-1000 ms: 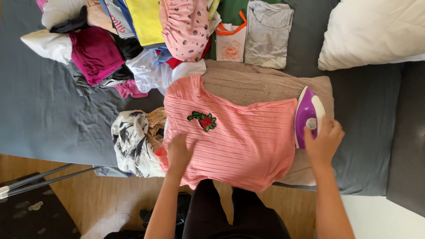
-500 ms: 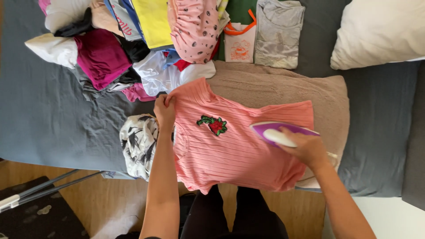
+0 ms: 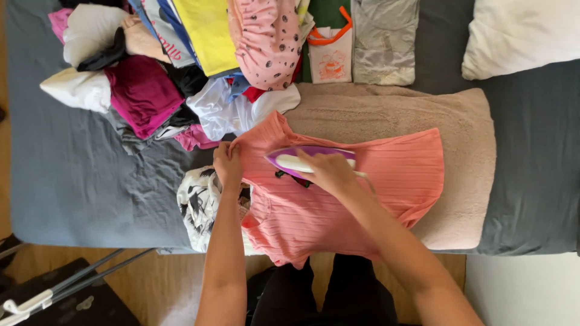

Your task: The person irons a pink short-sleeved top with a strawberry design on a towel placed on a bed. They smooth the fabric, iron the front and back, and then fold the garment neatly before placing it aside.

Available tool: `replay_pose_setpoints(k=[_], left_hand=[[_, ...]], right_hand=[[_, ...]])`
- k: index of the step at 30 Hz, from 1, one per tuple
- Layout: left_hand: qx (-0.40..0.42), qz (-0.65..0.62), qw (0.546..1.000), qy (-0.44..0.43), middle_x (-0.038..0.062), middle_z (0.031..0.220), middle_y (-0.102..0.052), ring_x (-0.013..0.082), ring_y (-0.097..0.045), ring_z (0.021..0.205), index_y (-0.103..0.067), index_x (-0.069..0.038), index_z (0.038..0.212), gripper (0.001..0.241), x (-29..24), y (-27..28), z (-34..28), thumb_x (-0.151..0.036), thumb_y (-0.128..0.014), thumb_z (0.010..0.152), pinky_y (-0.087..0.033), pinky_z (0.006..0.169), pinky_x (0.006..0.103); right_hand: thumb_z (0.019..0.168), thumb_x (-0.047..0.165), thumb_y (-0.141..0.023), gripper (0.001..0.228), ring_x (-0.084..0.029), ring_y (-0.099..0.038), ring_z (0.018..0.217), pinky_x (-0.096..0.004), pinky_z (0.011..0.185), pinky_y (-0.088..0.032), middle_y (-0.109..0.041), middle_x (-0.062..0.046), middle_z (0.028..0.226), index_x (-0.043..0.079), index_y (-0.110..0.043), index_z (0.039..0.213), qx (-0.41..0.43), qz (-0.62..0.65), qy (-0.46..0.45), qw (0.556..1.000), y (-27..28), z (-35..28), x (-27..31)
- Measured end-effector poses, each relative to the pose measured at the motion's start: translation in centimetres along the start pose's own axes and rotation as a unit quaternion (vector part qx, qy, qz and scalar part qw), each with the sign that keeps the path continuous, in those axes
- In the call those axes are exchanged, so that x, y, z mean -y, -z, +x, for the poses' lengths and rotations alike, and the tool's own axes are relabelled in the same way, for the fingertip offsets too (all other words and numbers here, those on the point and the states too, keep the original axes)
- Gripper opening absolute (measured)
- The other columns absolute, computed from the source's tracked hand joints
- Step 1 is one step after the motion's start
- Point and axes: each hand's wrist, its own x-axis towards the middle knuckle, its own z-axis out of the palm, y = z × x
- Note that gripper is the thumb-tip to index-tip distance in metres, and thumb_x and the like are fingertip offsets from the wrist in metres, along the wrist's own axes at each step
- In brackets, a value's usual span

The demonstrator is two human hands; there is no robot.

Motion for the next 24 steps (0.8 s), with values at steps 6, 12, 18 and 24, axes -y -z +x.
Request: replay_pose_setpoints(k=[6,12,18,24], left_hand=[[-0.032,0.014,0.999,0.022,0.012,0.086,-0.053,0.0377,-0.06,0.091,-0.062,-0.015,0.098,0.013,2.3,-1.8,0.9,-0.027,-0.065,0.097,-0.048,0.09,0.0459],[-0.127,0.181,0.975,0.012,0.002,0.102,-0.05,0.0321,-0.059,0.098,-0.056,-0.024,0.099,0.007,2.8,-4.4,0.0,-0.023,-0.061,0.094,-0.057,0.077,0.0504],[-0.119,0.017,0.943,-0.309,0.012,0.143,-0.056,0.0351,-0.047,0.137,-0.051,-0.016,0.145,0.04,-7.0,-12.1,-6.7,-0.025,-0.028,0.114,-0.024,0.119,0.05],[0.029,0.256,0.939,-0.227,0.004,0.17,-0.025,0.0258,-0.017,0.157,-0.029,-0.018,0.162,0.062,-7.0,-16.5,-10.7,-0.049,-0.023,0.108,-0.009,0.128,0.0462]], right_hand=[[0.086,0.057,-0.068,0.056,-0.028,-0.076,0.072,-0.04,0.063,-0.057,-0.075,-0.011,0.075,0.032,-0.064,0.137,-0.003,-0.066,-0.132,0.989,3.4,-12.8,-13.4],[0.081,0.068,-0.068,0.055,-0.02,-0.072,0.063,-0.033,0.059,-0.056,-0.07,-0.001,0.069,0.043,-0.066,0.13,-0.054,-0.177,-0.127,0.975,5.2,-14.9,-14.7],[0.085,0.062,-0.066,0.051,-0.023,-0.072,0.059,-0.038,0.053,-0.056,-0.069,-0.001,0.067,0.041,-0.066,0.131,-0.057,-0.142,-0.117,0.981,3.6,-6.1,-9.4],[0.092,0.073,-0.052,0.061,-0.03,-0.075,0.065,-0.045,0.059,-0.058,-0.071,-0.007,0.07,0.038,-0.057,0.141,-0.014,-0.121,-0.247,0.961,1.5,-5.3,-9.3]])
